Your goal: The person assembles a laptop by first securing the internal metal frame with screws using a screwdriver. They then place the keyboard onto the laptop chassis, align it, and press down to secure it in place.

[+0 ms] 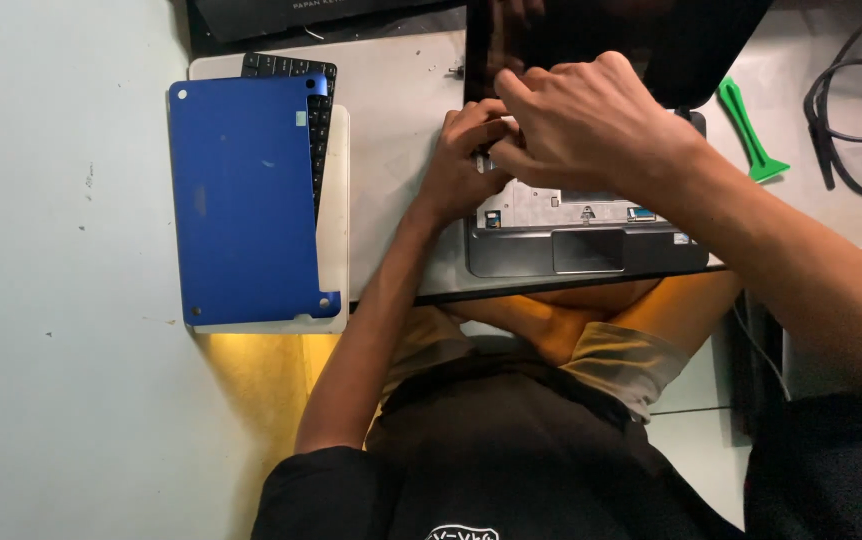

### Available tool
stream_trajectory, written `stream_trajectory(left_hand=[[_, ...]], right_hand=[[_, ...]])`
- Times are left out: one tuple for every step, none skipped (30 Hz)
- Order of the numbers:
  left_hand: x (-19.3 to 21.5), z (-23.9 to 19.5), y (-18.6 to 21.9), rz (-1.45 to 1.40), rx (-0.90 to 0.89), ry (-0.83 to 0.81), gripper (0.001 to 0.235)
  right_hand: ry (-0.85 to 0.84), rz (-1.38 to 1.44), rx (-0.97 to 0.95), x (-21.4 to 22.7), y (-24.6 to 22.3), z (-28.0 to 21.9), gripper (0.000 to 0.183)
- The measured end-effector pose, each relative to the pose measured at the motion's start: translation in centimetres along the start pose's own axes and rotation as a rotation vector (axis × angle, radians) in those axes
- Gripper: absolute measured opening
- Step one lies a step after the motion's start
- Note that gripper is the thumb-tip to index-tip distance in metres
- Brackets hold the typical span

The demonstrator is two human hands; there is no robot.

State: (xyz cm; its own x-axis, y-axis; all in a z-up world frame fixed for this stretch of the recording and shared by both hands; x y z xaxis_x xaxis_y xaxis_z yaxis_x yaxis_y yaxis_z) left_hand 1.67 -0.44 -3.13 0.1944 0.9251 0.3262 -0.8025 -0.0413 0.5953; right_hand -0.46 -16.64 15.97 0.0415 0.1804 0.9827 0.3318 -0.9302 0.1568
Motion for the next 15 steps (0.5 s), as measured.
stream_trajectory(left_hand=[[0.1, 0.0, 0.0, -0.001, 0.001, 0.001, 0.025], [0.1, 0.1, 0.0, 0.02, -0.012, -0.026, 0.02], [0.1, 0.2, 0.0, 0.042, -0.026, -0.052, 0.018], [0.3, 0.7, 1.0, 0.041, -0.027, -0.05, 0.018], [0.6, 1.2, 1.9, 0.022, 0.02, -0.052, 0.023], [0.9, 1.6, 2.8, 0.003, 0.065, -0.054, 0.033], [0.8, 1.4, 2.3, 0.003, 0.065, -0.052, 0.033], [0.6, 1.2, 1.8, 0.017, 0.047, -0.049, 0.028], [0.5, 1.0, 1.2, 0.032, 0.025, -0.046, 0.023], [0.6, 1.1, 1.3, 0.032, 0.022, -0.045, 0.023], [0.7, 1.0, 1.4, 0.027, 0.042, -0.088, 0.021], [0.9, 0.9, 1.5, 0.023, 0.062, -0.13, 0.029], [0.7, 0.7, 1.3, 0.022, 0.062, -0.13, 0.029], [0.5, 0.5, 1.1, 0.01, 0.044, -0.116, 0.028], [0.4, 0.4, 0.9, -0.001, 0.024, -0.101, 0.028]], right_hand=[[-0.001, -0.001, 0.0, -0.2, 0.4, 0.2, 0.042], [-0.042, -0.012, 0.025, -0.5, 0.7, 0.4, 0.04], [-0.082, -0.024, 0.049, -0.7, 1.1, 0.6, 0.04], [-0.083, -0.027, 0.05, -1.6, 1.4, 0.9, 0.04], [-0.041, -0.131, 0.02, -2.5, 1.6, 1.3, 0.045], [0.002, -0.236, -0.01, -3.4, 1.9, 1.6, 0.051], [0.001, -0.237, -0.01, -3.0, 1.4, 1.7, 0.051], [-0.048, -0.234, -0.066, -2.7, 1.0, 1.8, 0.07], [-0.095, -0.231, -0.123, -2.3, 0.6, 2.0, 0.088], [-0.093, -0.233, -0.125, -1.8, 0.6, 1.7, 0.088], [-0.06, -0.149, -0.085, -1.4, 0.6, 1.3, 0.066], [-0.027, -0.065, -0.046, -1.0, 0.6, 0.9, 0.061], [-0.028, -0.065, -0.046, -0.8, 0.5, 0.9, 0.061], [-0.092, -0.019, -0.011, -0.7, 0.5, 0.8, 0.047], [-0.155, 0.026, 0.025, -0.6, 0.4, 0.8, 0.034]])
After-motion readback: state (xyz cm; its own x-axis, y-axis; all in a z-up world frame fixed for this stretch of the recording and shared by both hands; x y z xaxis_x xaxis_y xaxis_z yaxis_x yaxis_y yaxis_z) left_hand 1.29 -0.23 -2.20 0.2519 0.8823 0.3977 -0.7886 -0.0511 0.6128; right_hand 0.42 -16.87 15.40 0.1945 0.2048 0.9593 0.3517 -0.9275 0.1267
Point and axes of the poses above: each hand's wrist, its own z-axis towards the middle knuckle, its own x-axis out of the back of the hand, y = z × x, the point moved 1 cm from there along z, towards the middle knuckle, and after that the axes turned 14 degrees about -x, right-handed, at the moved point
